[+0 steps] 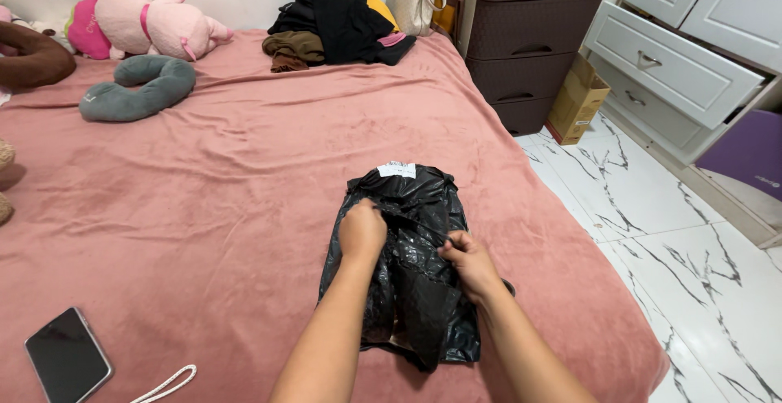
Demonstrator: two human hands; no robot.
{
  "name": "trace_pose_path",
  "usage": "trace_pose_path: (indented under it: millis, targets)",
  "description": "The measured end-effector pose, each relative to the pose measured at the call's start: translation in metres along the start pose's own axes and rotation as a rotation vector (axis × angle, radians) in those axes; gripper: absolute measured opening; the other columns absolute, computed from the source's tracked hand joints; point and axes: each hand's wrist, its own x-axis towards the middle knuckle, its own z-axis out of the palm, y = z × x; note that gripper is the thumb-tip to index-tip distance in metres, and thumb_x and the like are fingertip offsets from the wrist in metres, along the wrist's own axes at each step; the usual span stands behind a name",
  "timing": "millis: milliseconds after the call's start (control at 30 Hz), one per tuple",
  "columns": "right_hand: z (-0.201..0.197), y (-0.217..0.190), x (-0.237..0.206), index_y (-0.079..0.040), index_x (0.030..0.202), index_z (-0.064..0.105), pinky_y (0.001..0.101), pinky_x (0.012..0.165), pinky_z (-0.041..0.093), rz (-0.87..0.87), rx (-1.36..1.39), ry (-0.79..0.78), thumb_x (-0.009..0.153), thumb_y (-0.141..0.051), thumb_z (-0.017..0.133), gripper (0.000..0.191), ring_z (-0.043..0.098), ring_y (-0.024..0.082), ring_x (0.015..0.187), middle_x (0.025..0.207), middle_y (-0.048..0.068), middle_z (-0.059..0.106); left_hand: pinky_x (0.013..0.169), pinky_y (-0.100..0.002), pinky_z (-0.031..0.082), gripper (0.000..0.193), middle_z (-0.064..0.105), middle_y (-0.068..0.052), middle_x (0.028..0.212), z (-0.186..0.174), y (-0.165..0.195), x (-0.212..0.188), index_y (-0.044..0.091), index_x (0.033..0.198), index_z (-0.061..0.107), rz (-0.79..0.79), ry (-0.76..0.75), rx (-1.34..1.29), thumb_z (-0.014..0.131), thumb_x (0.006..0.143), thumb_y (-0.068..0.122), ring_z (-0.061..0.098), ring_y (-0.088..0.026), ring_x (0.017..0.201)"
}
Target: The person sits on a bed and opens a black plastic shipping mailer by pulling at the sealed edge, then uses scissors to cut the bag open. They remove a brown plastic basket, a second matching basket, and small packaged items, unwrapping the paper wrapping and peeling a label off one basket.
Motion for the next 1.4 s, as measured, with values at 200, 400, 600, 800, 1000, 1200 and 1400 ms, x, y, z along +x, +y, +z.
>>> trace_pose_path:
  millis: [200,400,600,800,1000,1200,1400]
  targets:
    - [-0.021,0.015,-0.005,-0.012,0.086,0.056,0.0265,0.074,0.044,-0.009,0.265,0.009,0.086,0.005,0.072,0.024,0.053,0.010,0.077,0.082,-0.005,0.055,0.086,-0.048,0.055,0.022,0.073,-0.023,0.100,0.001,-0.013,0.002,0.008,0.106,0.074,-0.222,0.022,-0.163,0.065,0.090,0.021,0.070,-0.041,0.097]
    - [-0.021,-0.023,0.013,-0.008,0.097,0.068,0.0222,0.085,0.047,-0.142,-0.190,-0.169,0.084,-0.013,0.064,0.015,0.063,0.008,0.087,0.090,-0.001,0.070,0.104,-0.051,0.043,0.049,0.063,-0.011,0.136,0.003,0.002,0.000,0.021,0.121,0.071,0.260,-0.146,-0.060,0.054,0.081,0.000,0.054,-0.033,0.129]
    - [0.018,-0.071,0.039,-0.006,0.088,0.076,0.0282,0.065,0.041,-0.009,-0.584,-0.101,0.093,-0.045,0.066,0.041,0.053,0.010,0.067,0.069,0.000,0.064,0.115,-0.063,0.016,0.042,0.069,-0.009,0.124,0.007,0.042,0.011,0.019,0.125,0.067,0.549,-0.556,0.086,0.058,0.085,0.012,0.051,-0.026,0.133]
    - [0.023,-0.078,0.054,-0.010,0.084,0.071,0.0254,0.063,0.042,0.028,-0.634,-0.161,0.090,-0.043,0.074,0.033,0.052,0.005,0.068,0.073,-0.007,0.064,0.110,-0.046,0.029,0.027,0.077,-0.007,0.109,-0.011,0.036,0.035,0.022,0.111,0.076,0.341,-0.653,0.035,0.060,0.089,0.025,0.065,-0.022,0.116]
    - [0.040,-0.071,0.057,-0.008,0.085,0.069,0.0251,0.069,0.043,-0.053,-0.510,-0.259,0.099,-0.035,0.064,0.031,0.051,0.008,0.072,0.078,-0.004,0.062,0.099,-0.048,0.035,0.023,0.072,-0.009,0.106,-0.006,0.026,0.029,0.016,0.106,0.076,0.379,-0.492,-0.016,0.065,0.085,0.015,0.058,-0.028,0.113]
    - [0.027,-0.063,0.056,-0.009,0.091,0.068,0.0272,0.075,0.046,-0.120,-0.156,-0.158,0.092,-0.017,0.065,0.009,0.057,0.010,0.083,0.090,-0.004,0.066,0.091,-0.039,0.055,0.027,0.076,-0.014,0.104,0.003,0.019,0.023,0.010,0.106,0.077,0.327,-0.167,-0.248,0.060,0.087,0.003,0.070,-0.032,0.102]
    - [-0.042,-0.083,0.056,-0.010,0.103,0.065,0.0311,0.075,0.045,0.009,-0.138,0.095,0.102,-0.027,0.061,0.018,0.058,0.012,0.084,0.091,0.000,0.064,0.084,-0.042,0.056,0.020,0.076,-0.019,0.102,-0.013,0.000,0.034,0.008,0.108,0.078,-0.081,-0.038,-0.403,0.065,0.093,0.014,0.074,-0.032,0.094]
